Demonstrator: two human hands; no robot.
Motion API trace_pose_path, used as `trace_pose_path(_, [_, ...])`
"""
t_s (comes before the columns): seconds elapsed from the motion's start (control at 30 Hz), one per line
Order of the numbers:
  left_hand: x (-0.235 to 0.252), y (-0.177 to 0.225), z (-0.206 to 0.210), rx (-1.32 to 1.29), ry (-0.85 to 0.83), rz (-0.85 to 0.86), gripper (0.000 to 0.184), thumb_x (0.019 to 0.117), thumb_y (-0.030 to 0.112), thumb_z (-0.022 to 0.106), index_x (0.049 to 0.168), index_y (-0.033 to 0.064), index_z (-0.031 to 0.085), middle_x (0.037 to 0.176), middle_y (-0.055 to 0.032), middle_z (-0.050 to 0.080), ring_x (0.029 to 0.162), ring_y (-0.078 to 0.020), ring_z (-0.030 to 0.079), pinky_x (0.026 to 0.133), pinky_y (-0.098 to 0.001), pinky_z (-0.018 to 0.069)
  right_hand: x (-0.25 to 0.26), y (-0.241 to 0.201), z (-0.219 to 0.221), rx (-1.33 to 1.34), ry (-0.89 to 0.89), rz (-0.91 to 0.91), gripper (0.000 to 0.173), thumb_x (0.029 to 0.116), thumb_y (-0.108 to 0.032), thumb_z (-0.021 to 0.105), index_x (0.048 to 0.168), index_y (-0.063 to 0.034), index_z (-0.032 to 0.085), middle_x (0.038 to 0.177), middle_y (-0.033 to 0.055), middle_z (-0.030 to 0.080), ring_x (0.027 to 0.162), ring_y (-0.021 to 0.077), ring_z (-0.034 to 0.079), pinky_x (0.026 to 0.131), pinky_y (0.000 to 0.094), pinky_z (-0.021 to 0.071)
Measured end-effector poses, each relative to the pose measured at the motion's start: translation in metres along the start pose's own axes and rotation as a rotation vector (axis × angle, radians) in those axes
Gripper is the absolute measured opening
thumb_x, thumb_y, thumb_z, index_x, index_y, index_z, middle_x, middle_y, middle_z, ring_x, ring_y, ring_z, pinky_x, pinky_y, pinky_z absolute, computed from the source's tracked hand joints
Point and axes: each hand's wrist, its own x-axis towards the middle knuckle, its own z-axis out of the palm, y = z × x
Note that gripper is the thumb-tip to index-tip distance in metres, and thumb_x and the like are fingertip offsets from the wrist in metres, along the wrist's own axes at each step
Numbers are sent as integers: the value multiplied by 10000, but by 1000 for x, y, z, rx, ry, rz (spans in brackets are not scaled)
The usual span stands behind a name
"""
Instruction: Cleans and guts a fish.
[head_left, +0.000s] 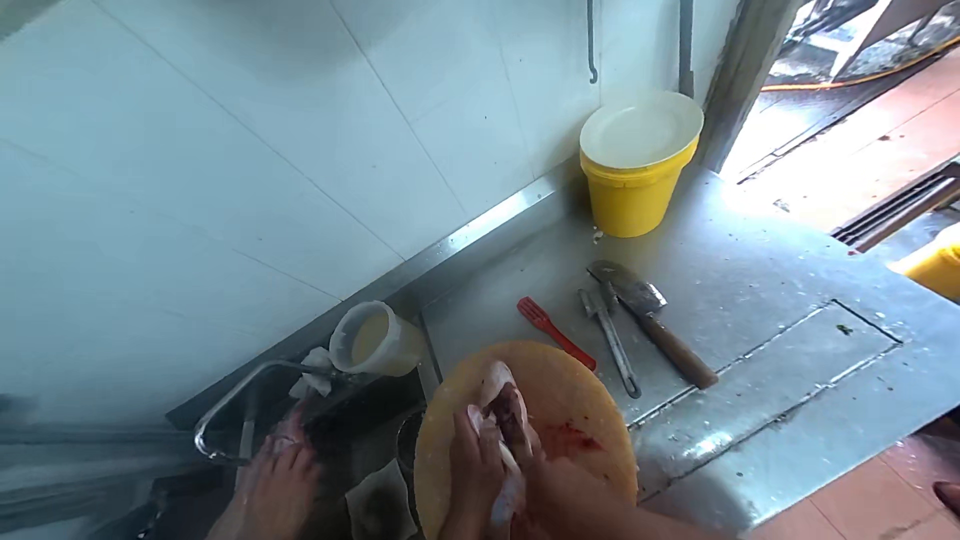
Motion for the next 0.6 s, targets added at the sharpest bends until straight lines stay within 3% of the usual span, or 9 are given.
trace_pose_path(0.07, [4, 1, -1, -7, 2, 9, 548, 1007, 379, 411, 1338, -47, 505, 1035, -128, 680, 925, -183, 684, 807, -410, 600, -13, -2, -9, -84, -78, 52, 461, 1046, -218, 537, 1495, -136, 473, 1149, 281, 687, 1043, 493, 687, 852, 707, 541])
trace_pose_path(0.13, [4, 2, 0, 16, 3, 7, 565, 1003, 392, 411, 1345, -47, 512, 1037, -128, 690, 929, -189, 690, 812, -424, 602, -18, -11, -29, -86, -30, 69, 421, 1048, -199, 509, 1464, -135, 513, 1091, 245, 705, 1016, 454, 700, 847, 675, 553])
trace_pose_path(0.2, [4, 5, 3, 74, -4, 10, 565, 999, 399, 410, 1331, -42, 525, 994, -129, 697, 885, -212, 698, 772, -451, 602, -8, -15, -36, -94, 8, 93, 544, 1042, -160, 497, 1575, -181, 388, 1120, 226, 703, 1030, 436, 703, 869, 654, 563])
trace_pose_path(0.3, [4, 10, 6, 133, -5, 29, 574, 1005, 413, 381, 1322, -41, 532, 962, -126, 693, 845, -224, 696, 739, -458, 600, -7, -11, -15, -164, -91, 99, 597, 1018, -135, 546, 1574, -112, 330, 1202, 288, 659, 1060, 502, 678, 854, 697, 548])
trace_pose_path(0.4, [8, 10, 4, 94, 0, -1, 567, 1007, 404, 393, 1340, -36, 521, 993, -132, 691, 880, -224, 695, 773, -459, 599, -19, -12, -25, -163, -80, 106, 422, 1052, -224, 510, 1463, -131, 519, 1128, 263, 700, 1051, 480, 688, 864, 694, 542])
trace_pose_path(0.43, [8, 9, 3, 86, -6, -14, 563, 1006, 405, 393, 1340, -29, 524, 994, -128, 693, 882, -218, 695, 774, -455, 599, -18, -13, -33, -162, -33, 110, 436, 1055, -218, 496, 1484, -144, 502, 1096, 256, 705, 1019, 474, 697, 844, 687, 550])
trace_pose_path(0.47, [8, 9, 3, 92, -18, -18, 557, 1005, 405, 388, 1336, -22, 527, 984, -118, 691, 873, -211, 691, 765, -448, 597, -13, -10, -38, -174, -6, 113, 519, 1052, -191, 485, 1566, -187, 410, 1092, 246, 703, 1008, 463, 700, 842, 674, 559])
trace_pose_path(0.53, [7, 12, 4, 131, -53, -10, 545, 1002, 388, 401, 1342, -19, 527, 983, -117, 696, 872, -220, 696, 766, -453, 598, -7, -7, -32, -224, -37, 115, 623, 1040, -129, 487, 1622, -165, 269, 1124, 270, 684, 1023, 487, 691, 846, 677, 559])
trace_pose_path(0.6, [9, 17, 4, 162, -85, -12, 531, 995, 362, 432, 1354, -16, 531, 1021, -132, 700, 918, -243, 699, 808, -476, 591, -16, -10, -23, -256, -98, 110, 599, 1033, -109, 502, 1594, -101, 292, 1128, 296, 679, 1039, 512, 682, 846, 693, 546])
